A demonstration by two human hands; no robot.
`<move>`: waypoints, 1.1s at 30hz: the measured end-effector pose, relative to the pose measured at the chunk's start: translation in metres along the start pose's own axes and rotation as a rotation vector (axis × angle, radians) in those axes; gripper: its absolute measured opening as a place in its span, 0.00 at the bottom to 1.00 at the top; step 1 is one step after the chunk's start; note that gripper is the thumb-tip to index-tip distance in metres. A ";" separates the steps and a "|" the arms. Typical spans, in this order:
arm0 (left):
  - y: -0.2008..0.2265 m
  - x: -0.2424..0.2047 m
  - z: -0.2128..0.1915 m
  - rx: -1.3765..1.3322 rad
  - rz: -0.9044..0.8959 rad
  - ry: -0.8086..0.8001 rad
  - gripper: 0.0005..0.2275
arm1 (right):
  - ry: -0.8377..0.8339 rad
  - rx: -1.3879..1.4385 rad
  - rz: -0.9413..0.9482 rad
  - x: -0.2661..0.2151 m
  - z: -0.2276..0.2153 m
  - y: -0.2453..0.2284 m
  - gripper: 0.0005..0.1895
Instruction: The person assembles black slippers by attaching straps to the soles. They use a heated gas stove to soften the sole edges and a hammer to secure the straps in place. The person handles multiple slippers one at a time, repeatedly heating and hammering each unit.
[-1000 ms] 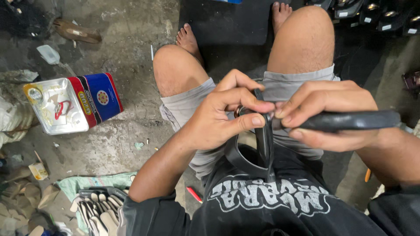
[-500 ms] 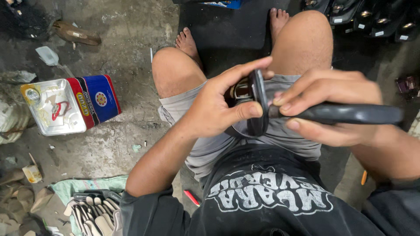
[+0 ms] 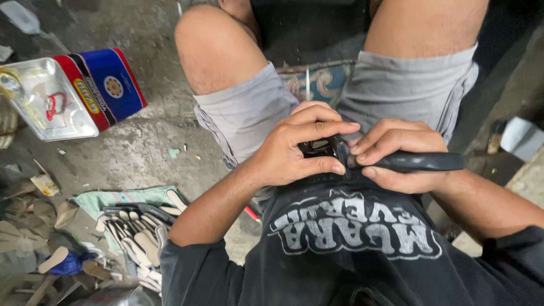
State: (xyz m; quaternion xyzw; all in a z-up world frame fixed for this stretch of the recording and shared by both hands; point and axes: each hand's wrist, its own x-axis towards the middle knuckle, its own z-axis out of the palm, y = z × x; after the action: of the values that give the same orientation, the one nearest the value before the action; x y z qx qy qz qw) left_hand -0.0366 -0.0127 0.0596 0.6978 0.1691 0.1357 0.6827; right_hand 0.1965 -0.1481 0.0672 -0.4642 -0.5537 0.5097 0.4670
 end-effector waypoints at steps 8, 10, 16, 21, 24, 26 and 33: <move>-0.005 -0.014 0.011 -0.015 -0.023 -0.014 0.21 | -0.035 0.039 0.004 -0.004 0.002 0.004 0.08; -0.004 -0.016 0.017 0.019 -0.038 0.014 0.21 | -0.018 0.051 -0.046 -0.006 0.004 0.003 0.07; -0.007 -0.019 0.019 -0.002 0.006 -0.052 0.20 | -0.101 0.060 0.017 -0.008 0.001 0.004 0.07; -0.010 -0.023 0.020 0.083 -0.041 -0.042 0.26 | -0.125 0.115 0.016 -0.009 0.001 0.005 0.06; -0.010 -0.025 0.027 0.326 -0.085 0.020 0.37 | -0.139 0.035 0.048 -0.018 -0.001 0.000 0.07; -0.009 -0.023 0.034 0.413 -0.154 0.058 0.42 | -0.009 -0.171 0.006 -0.022 -0.002 -0.003 0.10; -0.011 -0.026 0.037 0.169 -0.150 -0.056 0.41 | -0.035 0.043 0.293 -0.035 -0.009 -0.008 0.15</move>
State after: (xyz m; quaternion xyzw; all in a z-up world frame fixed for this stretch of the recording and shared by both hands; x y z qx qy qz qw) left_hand -0.0453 -0.0572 0.0488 0.7420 0.2125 0.0501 0.6339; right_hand 0.2100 -0.1820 0.0743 -0.5211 -0.4769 0.5922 0.3877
